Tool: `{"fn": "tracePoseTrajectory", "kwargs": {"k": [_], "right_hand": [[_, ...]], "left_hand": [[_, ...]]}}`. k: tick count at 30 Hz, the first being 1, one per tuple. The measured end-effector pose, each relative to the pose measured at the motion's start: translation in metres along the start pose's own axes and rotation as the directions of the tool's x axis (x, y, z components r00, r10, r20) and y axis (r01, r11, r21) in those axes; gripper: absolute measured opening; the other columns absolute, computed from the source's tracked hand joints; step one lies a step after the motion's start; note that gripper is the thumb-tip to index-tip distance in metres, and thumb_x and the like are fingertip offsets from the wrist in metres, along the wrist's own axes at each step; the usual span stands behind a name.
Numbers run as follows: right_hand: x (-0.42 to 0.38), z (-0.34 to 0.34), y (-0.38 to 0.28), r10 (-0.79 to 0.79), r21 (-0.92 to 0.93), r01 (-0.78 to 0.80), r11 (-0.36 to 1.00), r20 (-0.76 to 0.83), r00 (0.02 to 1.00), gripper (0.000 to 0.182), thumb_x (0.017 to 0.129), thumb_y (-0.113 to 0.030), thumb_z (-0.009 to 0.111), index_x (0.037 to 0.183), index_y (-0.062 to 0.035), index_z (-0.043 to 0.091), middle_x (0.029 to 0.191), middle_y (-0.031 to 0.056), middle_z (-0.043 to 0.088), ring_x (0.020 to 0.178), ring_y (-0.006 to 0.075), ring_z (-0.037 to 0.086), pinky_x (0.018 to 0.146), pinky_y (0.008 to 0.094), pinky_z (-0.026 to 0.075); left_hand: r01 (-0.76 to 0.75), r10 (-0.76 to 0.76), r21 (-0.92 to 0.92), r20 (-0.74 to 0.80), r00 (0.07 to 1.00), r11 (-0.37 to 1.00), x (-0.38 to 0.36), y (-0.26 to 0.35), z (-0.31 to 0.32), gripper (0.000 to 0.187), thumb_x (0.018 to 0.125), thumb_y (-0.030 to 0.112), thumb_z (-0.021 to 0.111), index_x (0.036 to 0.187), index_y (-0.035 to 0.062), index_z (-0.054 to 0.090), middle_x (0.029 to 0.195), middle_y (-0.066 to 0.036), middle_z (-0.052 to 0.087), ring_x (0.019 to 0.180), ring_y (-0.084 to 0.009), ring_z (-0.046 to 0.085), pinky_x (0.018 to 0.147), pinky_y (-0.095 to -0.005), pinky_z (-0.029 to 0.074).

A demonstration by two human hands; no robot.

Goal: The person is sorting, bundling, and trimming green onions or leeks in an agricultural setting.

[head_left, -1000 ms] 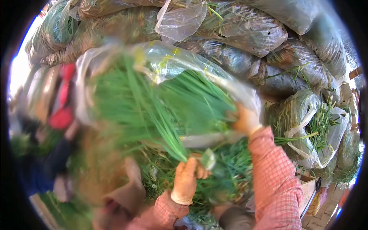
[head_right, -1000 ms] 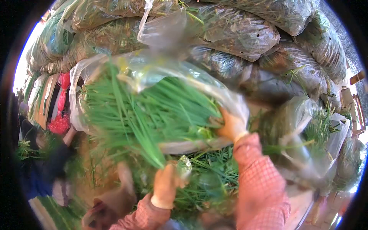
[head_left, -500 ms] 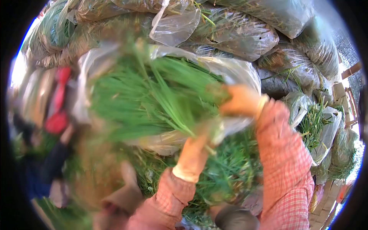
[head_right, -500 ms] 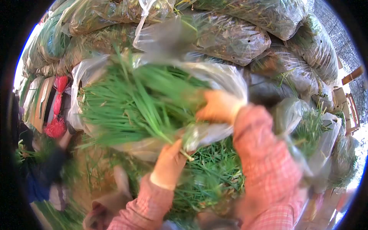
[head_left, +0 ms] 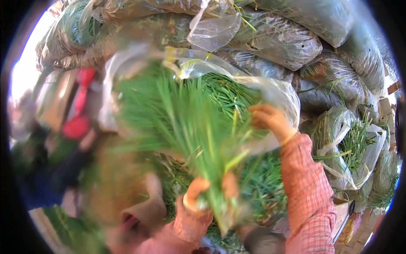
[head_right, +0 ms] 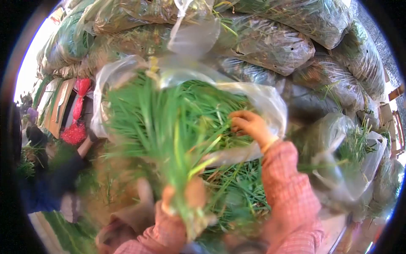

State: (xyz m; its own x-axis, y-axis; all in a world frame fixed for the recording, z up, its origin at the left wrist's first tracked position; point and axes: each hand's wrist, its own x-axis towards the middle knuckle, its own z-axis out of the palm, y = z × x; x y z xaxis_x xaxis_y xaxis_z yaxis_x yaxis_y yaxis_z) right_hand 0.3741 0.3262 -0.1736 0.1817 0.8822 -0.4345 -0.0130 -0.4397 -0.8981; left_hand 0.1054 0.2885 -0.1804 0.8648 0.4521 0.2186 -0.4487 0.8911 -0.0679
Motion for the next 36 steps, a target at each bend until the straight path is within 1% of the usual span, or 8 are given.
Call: {"fn": "tracePoseTrajectory", "kwargs": {"k": [5, 9, 20, 24, 26, 31, 34, 36], "right_hand": [[0.038, -0.042, 0.071, 0.063, 0.483, -0.083, 0.872, 0.056, 0.996, 0.034, 0.082, -0.02, 0.059, 0.11, -0.0021, 0.053, 0.088, 0.0091, 0.059, 0.075, 0.0176, 0.059, 0.063, 0.0291, 0.049], [-0.016, -0.017, 0.049, -0.262, -0.158, 0.212, 0.964, -0.463, 0.847, 0.038, 0.081, -0.019, 0.061, 0.113, -0.0004, 0.051, 0.089, 0.0093, 0.059, 0.077, 0.0168, 0.058, 0.07, 0.0282, 0.048], [-0.139, 0.187, -0.001, 0.01, -0.048, -0.003, 0.999, 0.151, 0.988, 0.087, 0.066, -0.023, 0.078, 0.133, -0.0015, 0.026, 0.116, 0.0155, 0.051, 0.103, 0.0237, 0.05, 0.086, 0.0343, 0.043], [-0.149, 0.233, 0.043, -0.13, -0.122, 0.127, 0.984, -0.016, 0.991, 0.099, 0.059, -0.029, 0.08, 0.135, -0.0032, 0.022, 0.126, 0.0179, 0.041, 0.116, 0.0274, 0.041, 0.098, 0.0347, 0.034], [-0.153, 0.246, 0.063, -0.169, -0.233, 0.138, 0.963, -0.12, 0.978, 0.096, 0.059, -0.019, 0.078, 0.135, -0.0047, 0.022, 0.114, 0.0156, 0.051, 0.103, 0.0263, 0.05, 0.089, 0.0324, 0.041], [-0.175, 0.252, 0.086, -0.102, 0.071, 0.111, 0.991, -0.117, 0.988, 0.067, 0.062, -0.009, 0.072, 0.122, -0.0031, 0.043, 0.102, 0.0123, 0.06, 0.092, 0.0216, 0.057, 0.082, 0.03, 0.045], [-0.195, 0.239, 0.096, -0.116, 0.145, 0.119, 0.982, -0.028, 0.993, 0.065, 0.064, -0.008, 0.069, 0.123, -0.0028, 0.042, 0.101, 0.0119, 0.06, 0.092, 0.0202, 0.057, 0.079, 0.0293, 0.046], [-0.226, 0.236, 0.058, -0.244, -0.141, 0.239, 0.961, -0.024, 0.969, 0.062, 0.067, -0.012, 0.064, 0.124, -0.0048, 0.041, 0.093, 0.0164, 0.062, 0.085, 0.0262, 0.06, 0.076, 0.0329, 0.047]], "left_hand": [[-0.146, 0.184, 0.28, -0.115, 0.976, 0.949, -0.035, -0.019, 0.039, 0.064, 0.074, 0.018, 0.063, 0.128, -0.0005, 0.034, 0.095, -0.017, 0.057, 0.084, -0.0268, 0.058, 0.07, -0.0384, 0.05], [-0.017, 0.08, 0.124, -0.519, 0.851, 0.992, -0.057, -0.018, 0.035, 0.038, 0.083, 0.017, 0.055, 0.114, -0.002, 0.047, 0.093, -0.013, 0.057, 0.085, -0.0259, 0.057, 0.076, -0.0384, 0.048], [0.205, 0.244, 0.468, -0.729, 0.639, 0.86, -0.099, -0.037, 0.056, 0.022, 0.081, 0.017, 0.057, 0.097, 0.0014, 0.059, 0.081, -0.009, 0.06, 0.077, -0.0203, 0.057, 0.068, -0.0337, 0.047], [0.636, 0.47, 0.764, -0.603, 0.645, 0.107, -0.117, -0.05, 0.023, 0.033, 0.08, 0.022, 0.057, 0.105, 0.0003, 0.058, 0.104, -0.014, 0.061, 0.097, -0.0221, 0.057, 0.078, -0.0331, 0.044], [0.758, 0.488, 0.651, -0.679, 0.549, 0.052, -0.129, -0.057, 0.027, 0.041, 0.076, 0.029, 0.062, 0.107, 0.0009, 0.057, 0.106, -0.016, 0.06, 0.1, -0.0217, 0.056, 0.082, -0.0337, 0.043], [0.527, 0.26, 0.797, -0.597, 0.759, 0.293, -0.155, -0.062, 0.051, 0.049, 0.076, 0.023, 0.067, 0.115, -0.0025, 0.05, 0.105, -0.01, 0.059, 0.096, -0.0193, 0.055, 0.083, -0.0323, 0.044], [0.739, 0.068, 0.649, -0.758, 0.648, 0.18, -0.184, -0.01, 0.073, 0.05, 0.078, 0.019, 0.065, 0.119, -0.0026, 0.046, 0.109, -0.01, 0.057, 0.1, -0.0177, 0.052, 0.086, -0.0316, 0.042], [0.563, 0.448, 0.753, -0.656, 0.607, 0.34, -0.202, 0.018, 0.059, 0.047, 0.08, 0.018, 0.063, 0.119, -0.0031, 0.047, 0.111, -0.013, 0.055, 0.1, -0.0192, 0.052, 0.086, -0.0321, 0.043]]}}
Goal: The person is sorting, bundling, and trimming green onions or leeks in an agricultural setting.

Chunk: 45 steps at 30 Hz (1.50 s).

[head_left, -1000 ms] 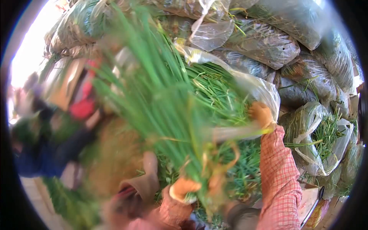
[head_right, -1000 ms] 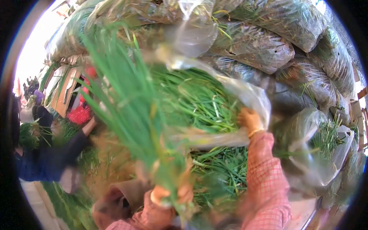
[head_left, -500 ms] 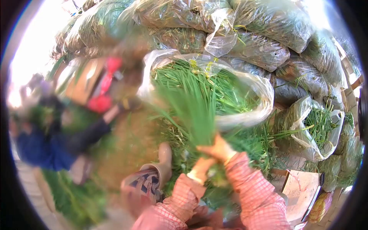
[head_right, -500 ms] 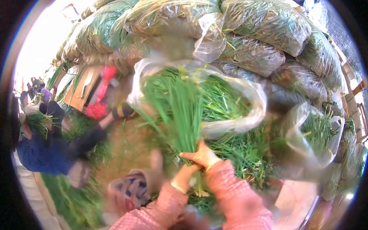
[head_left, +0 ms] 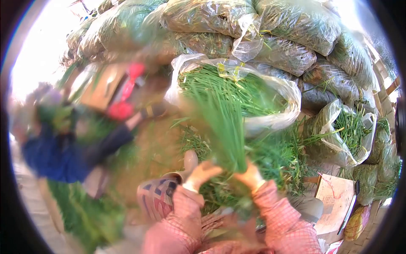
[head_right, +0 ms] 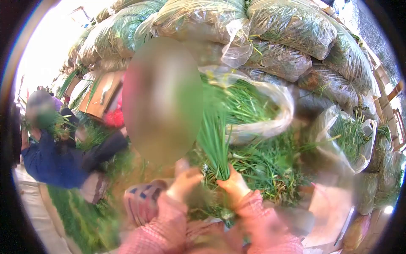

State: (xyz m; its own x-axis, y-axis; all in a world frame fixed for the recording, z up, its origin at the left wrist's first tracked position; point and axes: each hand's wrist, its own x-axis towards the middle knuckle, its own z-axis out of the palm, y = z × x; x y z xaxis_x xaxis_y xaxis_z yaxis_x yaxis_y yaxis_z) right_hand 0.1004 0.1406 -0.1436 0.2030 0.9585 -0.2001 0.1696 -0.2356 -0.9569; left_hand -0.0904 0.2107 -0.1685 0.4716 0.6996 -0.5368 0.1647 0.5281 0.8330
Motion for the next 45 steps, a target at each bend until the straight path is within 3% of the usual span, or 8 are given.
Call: {"fn": "tracePoseTrajectory", "kwargs": {"k": [2, 10, 15, 18, 23, 31, 36, 45], "right_hand": [[-0.022, -0.004, -0.031, 0.055, -0.19, -0.048, 0.981, 0.031, 0.998, 0.06, 0.069, -0.014, 0.061, 0.125, -0.006, 0.041, 0.09, 0.019, 0.062, 0.081, 0.0309, 0.061, 0.075, 0.0362, 0.047], [-0.072, 0.015, -0.046, 0.211, -0.831, -0.019, 0.555, 0.12, 0.97, 0.076, 0.063, -0.016, 0.066, 0.131, -0.0115, 0.032, 0.083, 0.0149, 0.061, 0.072, 0.0325, 0.061, 0.062, 0.0424, 0.048], [-0.082, 0.011, -0.01, -0.2, -0.824, 0.237, 0.515, 0.153, 0.968, 0.082, 0.057, -0.016, 0.071, 0.13, -0.0122, 0.032, 0.077, 0.0133, 0.059, 0.065, 0.0306, 0.059, 0.057, 0.0413, 0.047], [-0.088, 0.012, -0.003, -0.304, -0.728, 0.289, 0.621, 0.117, 0.946, 0.084, 0.056, -0.015, 0.072, 0.13, -0.012, 0.033, 0.076, 0.0126, 0.059, 0.067, 0.0319, 0.059, 0.059, 0.0422, 0.047], [-0.1, 0.008, -0.007, -0.261, 0.06, 0.254, 0.965, 0.257, 0.931, 0.09, 0.064, -0.02, 0.075, 0.137, -0.0048, 0.025, 0.136, 0.0199, 0.032, 0.126, 0.0289, 0.032, 0.104, 0.0346, 0.026], [-0.073, 0.07, -0.147, -0.694, 0.418, 0.644, 0.64, -0.044, 0.719, 0.048, 0.067, -0.018, 0.067, 0.11, -0.0036, 0.053, 0.103, 0.0151, 0.058, 0.097, 0.0303, 0.056, 0.083, 0.035, 0.044], [-0.071, 0.102, -0.039, -0.503, -0.434, 0.543, 0.719, 0.214, 0.837, 0.042, 0.061, -0.012, 0.066, 0.102, -0.0142, 0.055, 0.097, 0.0094, 0.056, 0.094, 0.0269, 0.053, 0.076, 0.0408, 0.04], [-0.071, 0.075, 0.031, -0.385, -0.647, 0.355, 0.675, 0.102, 0.917, 0.042, 0.057, -0.012, 0.069, 0.097, -0.0136, 0.054, 0.091, 0.0089, 0.054, 0.09, 0.0289, 0.053, 0.074, 0.0394, 0.044]], "left_hand": [[-0.351, 0.373, -0.35, -0.003, 0.928, 0.869, -0.008, 0.039, 0.0, 0.058, 0.079, 0.014, 0.064, 0.13, 0.005, 0.038, 0.123, -0.008, 0.049, 0.108, -0.0175, 0.049, 0.094, -0.0303, 0.037], [-0.367, 0.312, -0.583, -0.198, 0.929, 0.724, -0.02, 0.106, -0.007, 0.039, 0.076, 0.011, 0.065, 0.111, 0.0031, 0.049, 0.097, -0.01, 0.059, 0.08, -0.0234, 0.06, 0.067, -0.0332, 0.05], [-0.418, 0.241, -0.603, -0.356, 0.903, 0.679, -0.052, 0.12, 0.0, 0.02, 0.085, 0.023, 0.057, 0.093, 0.0052, 0.053, 0.067, -0.001, 0.041, 0.065, -0.0157, 0.044, 0.068, -0.0335, 0.043], [-0.396, 0.326, -0.582, -0.227, 0.918, 0.71, -0.064, 0.113, -0.01, 0.025, 0.087, 0.031, 0.055, 0.085, 0.0068, 0.05, 0.067, 0.0, 0.041, 0.065, -0.0163, 0.044, 0.068, -0.0347, 0.043], [-0.545, 0.452, -0.521, -0.306, 0.838, 0.657, -0.119, 0.135, 0.012, 0.033, 0.092, 0.037, 0.044, 0.072, 0.0105, 0.043, 0.058, 0.001, 0.034, 0.052, -0.012, 0.033, 0.056, -0.0294, 0.035], [-0.677, 0.627, -0.03, -0.349, 0.697, 0.735, -0.201, 0.158, 0.039, 0.036, 0.093, 0.039, 0.038, 0.075, 0.0083, 0.045, 0.072, -0.009, 0.052, 0.077, -0.0239, 0.052, 0.083, -0.0396, 0.04], [-0.779, 0.781, -0.367, -0.184, 0.597, 0.509, -0.237, 0.172, -0.008, 0.035, 0.094, 0.036, 0.036, 0.076, 0.0076, 0.045, 0.081, -0.013, 0.055, 0.094, -0.0296, 0.052, 0.094, -0.0435, 0.036], [-0.812, 0.74, 0.031, -0.434, 0.514, 0.582, -0.244, 0.115, -0.019, 0.032, 0.093, 0.032, 0.042, 0.074, 0.0071, 0.05, 0.069, -0.007, 0.053, 0.078, -0.0257, 0.053, 0.08, -0.0401, 0.04]]}}
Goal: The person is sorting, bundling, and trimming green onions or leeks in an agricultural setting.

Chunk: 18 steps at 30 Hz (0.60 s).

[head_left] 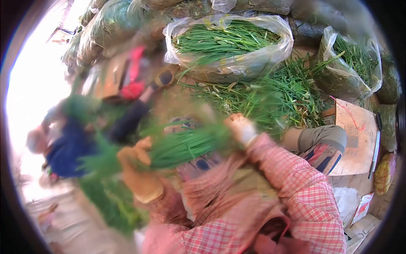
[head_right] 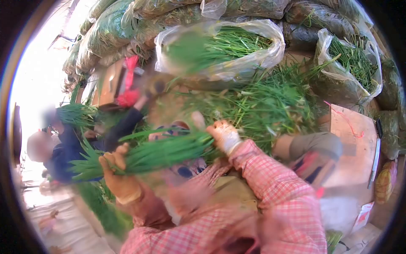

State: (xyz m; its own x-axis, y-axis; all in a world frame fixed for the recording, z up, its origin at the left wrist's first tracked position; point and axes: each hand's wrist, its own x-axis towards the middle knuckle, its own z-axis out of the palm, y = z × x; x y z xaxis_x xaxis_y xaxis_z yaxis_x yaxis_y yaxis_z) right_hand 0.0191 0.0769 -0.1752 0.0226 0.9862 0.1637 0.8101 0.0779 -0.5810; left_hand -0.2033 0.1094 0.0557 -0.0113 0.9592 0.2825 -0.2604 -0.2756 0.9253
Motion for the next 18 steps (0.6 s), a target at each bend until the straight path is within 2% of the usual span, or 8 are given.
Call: {"fn": "tracePoseTrajectory", "kwargs": {"k": [2, 4, 5, 9, 11, 12, 14, 18], "right_hand": [[-0.022, 0.003, 0.027, 0.183, -0.019, -0.185, 0.983, -0.064, 0.981, 0.031, 0.065, -0.011, 0.065, 0.094, -0.0107, 0.054, 0.09, 0.0123, 0.057, 0.088, 0.03, 0.055, 0.075, 0.038, 0.046], [-0.063, 0.005, 0.076, 0.591, -0.007, -0.608, 0.794, 0.241, 0.77, 0.024, 0.084, -0.023, 0.051, 0.103, -0.0098, 0.055, 0.099, 0.0162, 0.06, 0.094, 0.0321, 0.056, 0.079, 0.0389, 0.045], [-0.093, 0.026, 0.112, 0.717, -0.019, -0.73, 0.683, 0.211, 0.665, 0.027, 0.085, -0.023, 0.047, 0.108, -0.0109, 0.053, 0.097, 0.0162, 0.061, 0.096, 0.0325, 0.056, 0.079, 0.0399, 0.045], [-0.083, 0.01, 0.159, 0.798, -0.561, -0.571, 0.6, 0.371, 0.474, 0.025, 0.086, -0.017, 0.045, 0.108, -0.0127, 0.057, 0.101, 0.0122, 0.062, 0.092, 0.0263, 0.061, 0.077, 0.035, 0.05], [-0.057, -0.044, 0.149, 0.624, -0.579, -0.362, 0.73, 0.351, 0.698, 0.034, 0.074, -0.02, 0.059, 0.107, -0.0122, 0.059, 0.094, 0.0122, 0.063, 0.085, 0.0277, 0.062, 0.075, 0.038, 0.05], [0.001, -0.091, 0.082, 0.656, -0.506, -0.443, 0.74, 0.398, 0.642, 0.039, 0.072, -0.02, 0.061, 0.11, -0.0121, 0.057, 0.103, 0.0122, 0.061, 0.091, 0.0279, 0.061, 0.08, 0.0376, 0.048], [0.06, -0.106, 0.02, -0.081, 0.197, 0.063, 0.978, 0.084, 0.993, 0.051, 0.072, -0.019, 0.065, 0.12, -0.0095, 0.051, 0.117, 0.0146, 0.054, 0.106, 0.0281, 0.053, 0.092, 0.0375, 0.041], [0.105, -0.134, -0.138, -0.646, 0.923, 0.06, 0.38, 0.219, 0.731, 0.046, 0.078, -0.014, 0.06, 0.121, -0.004, 0.048, 0.113, 0.0125, 0.056, 0.102, 0.0152, 0.052, 0.088, 0.0303, 0.042]], "left_hand": [[0.013, 0.12, 0.997, -0.023, 0.992, 0.08, 0.007, 0.024, -0.027, 0.028, 0.094, 0.032, 0.038, 0.078, 0.0109, 0.047, 0.064, -0.003, 0.047, 0.073, -0.0217, 0.053, 0.08, -0.0357, 0.042], [0.001, 0.259, 0.677, 0.28, 0.924, -0.736, 0.02, 0.048, -0.045, 0.023, 0.094, 0.031, 0.038, 0.08, 0.0144, 0.046, 0.061, 0.0, 0.044, 0.068, -0.0183, 0.052, 0.079, -0.0322, 0.042], [-0.019, 0.308, 0.54, 0.508, 0.805, -0.841, 0.022, 0.059, -0.048, 0.021, 0.093, 0.03, 0.04, 0.08, 0.016, 0.046, 0.061, 0.002, 0.043, 0.065, -0.017, 0.051, 0.077, -0.031, 0.042], [-0.309, 0.323, 0.526, 0.792, 0.519, -0.792, 0.028, 0.078, -0.054, 0.008, 0.077, 0.01, 0.061, 0.08, 0.0121, 0.054, 0.055, 0.0, 0.041, 0.052, -0.0175, 0.043, 0.056, -0.0337, 0.037], [-0.425, 0.339, 0.495, 0.856, 0.391, -0.758, 0.035, 0.075, -0.048, 0.017, 0.072, -0.001, 0.066, 0.08, 0.0103, 0.056, 0.052, -0.001, 0.039, 0.05, -0.0169, 0.04, 0.05, -0.0339, 0.034], [-0.449, 0.34, 0.503, 0.853, 0.395, -0.739, 0.034, 0.071, -0.046, 0.016, 0.073, -0.001, 0.066, 0.08, 0.0099, 0.055, 0.052, 0.0, 0.039, 0.05, -0.0168, 0.039, 0.051, -0.0336, 0.034], [-0.464, 0.359, 0.505, 0.857, 0.369, -0.728, 0.033, 0.063, -0.031, 0.013, 0.075, 0.001, 0.064, 0.08, 0.0087, 0.055, 0.052, 0.0, 0.039, 0.053, -0.0166, 0.041, 0.052, -0.0329, 0.034], [-0.427, 0.425, 0.477, 0.879, 0.216, -0.768, 0.041, 0.055, 0.043, 0.004, 0.082, 0.008, 0.059, 0.081, 0.0056, 0.056, 0.053, 0.001, 0.039, 0.064, -0.0161, 0.049, 0.053, -0.0309, 0.034]]}}
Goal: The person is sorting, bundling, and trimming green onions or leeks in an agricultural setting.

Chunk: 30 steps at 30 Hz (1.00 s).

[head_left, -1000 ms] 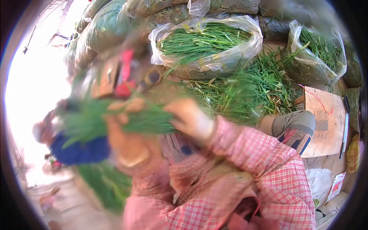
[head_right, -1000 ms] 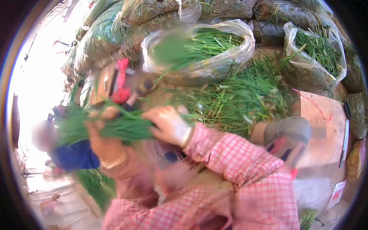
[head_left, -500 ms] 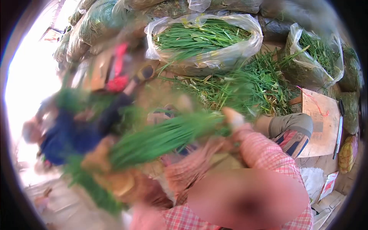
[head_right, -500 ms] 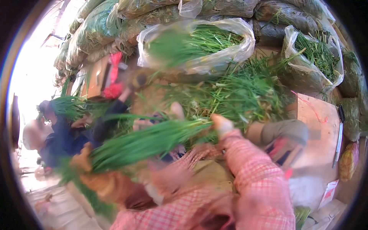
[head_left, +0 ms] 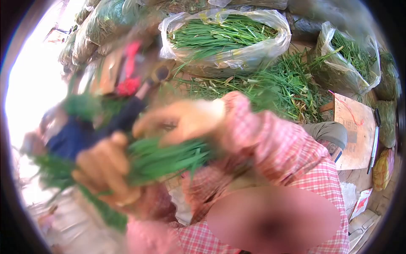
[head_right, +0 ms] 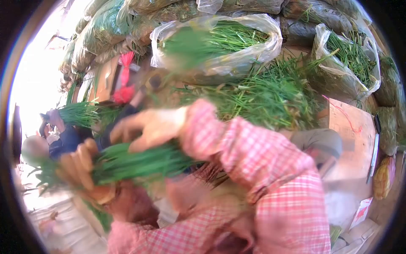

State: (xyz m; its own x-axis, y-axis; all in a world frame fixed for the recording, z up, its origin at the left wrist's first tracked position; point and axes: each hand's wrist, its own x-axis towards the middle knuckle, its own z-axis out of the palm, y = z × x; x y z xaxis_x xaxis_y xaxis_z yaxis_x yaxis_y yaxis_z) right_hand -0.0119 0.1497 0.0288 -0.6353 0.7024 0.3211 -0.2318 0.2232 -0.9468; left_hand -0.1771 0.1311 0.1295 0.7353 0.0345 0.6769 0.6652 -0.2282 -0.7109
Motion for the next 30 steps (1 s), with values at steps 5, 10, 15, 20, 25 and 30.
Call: {"fn": "tracePoseTrajectory", "kwargs": {"k": [5, 10, 15, 20, 25, 30], "right_hand": [[-0.059, 0.004, 0.072, 0.383, 0.05, -0.394, 0.918, 0.152, 0.911, 0.037, 0.081, -0.023, 0.058, 0.113, -0.0053, 0.056, 0.099, 0.0083, 0.063, 0.09, 0.0149, 0.057, 0.082, 0.0306, 0.045], [-0.135, 0.006, 0.093, 0.524, -0.147, -0.535, 0.832, -0.107, 0.845, 0.032, 0.081, -0.028, 0.055, 0.105, -0.0064, 0.058, 0.096, 0.014, 0.063, 0.088, 0.024, 0.059, 0.081, 0.0342, 0.045], [-0.172, -0.006, 0.075, 0.657, -0.193, -0.778, 0.598, -0.438, 0.614, 0.032, 0.084, -0.031, 0.051, 0.105, -0.0077, 0.058, 0.092, 0.0195, 0.061, 0.087, 0.0336, 0.059, 0.076, 0.0394, 0.046], [-0.201, -0.031, 0.088, 0.469, -0.439, -0.808, 0.393, -0.661, 0.586, 0.031, 0.082, -0.026, 0.052, 0.104, -0.0051, 0.057, 0.089, 0.0195, 0.062, 0.083, 0.0372, 0.059, 0.072, 0.0417, 0.047], [-0.358, -0.109, 0.1, 0.308, -0.12, -0.993, -0.014, -0.945, 0.11, 0.027, 0.083, -0.017, 0.05, 0.107, -0.0079, 0.057, 0.088, 0.019, 0.062, 0.08, 0.0321, 0.061, 0.07, 0.0375, 0.049], [-0.2, -0.061, 0.055, 0.427, 0.306, -0.299, 0.904, -0.671, 0.606, 0.079, 0.07, -0.006, 0.064, 0.138, -0.0135, 0.024, 0.139, 0.0128, 0.03, 0.12, 0.0238, 0.038, 0.097, 0.038, 0.035]], "left_hand": [[0.642, -0.648, -0.759, 0.545, 0.532, -0.112, -0.091, -0.04, 0.049, 0.017, 0.09, 0.017, 0.048, 0.091, 0.0003, 0.053, 0.082, -0.006, 0.052, 0.085, -0.0229, 0.055, 0.085, -0.0365, 0.044], [0.51, -0.364, -0.397, 0.916, 0.168, -0.763, -0.173, -0.014, 0.07, 0.026, 0.093, 0.02, 0.039, 0.107, 0.0001, 0.046, 0.092, -0.01, 0.053, 0.108, -0.0257, 0.048, 0.097, -0.0405, 0.04], [0.956, -0.361, -0.059, 0.931, -0.051, -0.287, -0.218, -0.01, 0.064, 0.034, 0.093, 0.024, 0.035, 0.119, 0.0056, 0.045, 0.101, -0.004, 0.054, 0.108, -0.0217, 0.046, 0.097, -0.036, 0.033], [0.466, -0.169, 0.096, 0.979, 0.116, 0.879, -0.25, 0.008, 0.058, 0.031, 0.09, 0.021, 0.038, 0.114, 0.005, 0.048, 0.097, -0.004, 0.056, 0.091, -0.0139, 0.051, 0.091, -0.0309, 0.036], [0.842, -0.369, 0.269, 0.925, -0.091, 0.468, -0.286, -0.034, 0.069, 0.037, 0.091, 0.021, 0.031, 0.12, 0.0046, 0.046, 0.103, -0.002, 0.054, 0.095, -0.0116, 0.048, 0.097, -0.0314, 0.032], [0.908, -0.388, 0.076, 0.887, -0.25, -0.412, -0.298, -0.059, 0.094, 0.036, 0.09, 0.021, 0.033, 0.118, 0.0043, 0.047, 0.103, -0.002, 0.055, 0.094, -0.0125, 0.049, 0.096, -0.0317, 0.033]]}}
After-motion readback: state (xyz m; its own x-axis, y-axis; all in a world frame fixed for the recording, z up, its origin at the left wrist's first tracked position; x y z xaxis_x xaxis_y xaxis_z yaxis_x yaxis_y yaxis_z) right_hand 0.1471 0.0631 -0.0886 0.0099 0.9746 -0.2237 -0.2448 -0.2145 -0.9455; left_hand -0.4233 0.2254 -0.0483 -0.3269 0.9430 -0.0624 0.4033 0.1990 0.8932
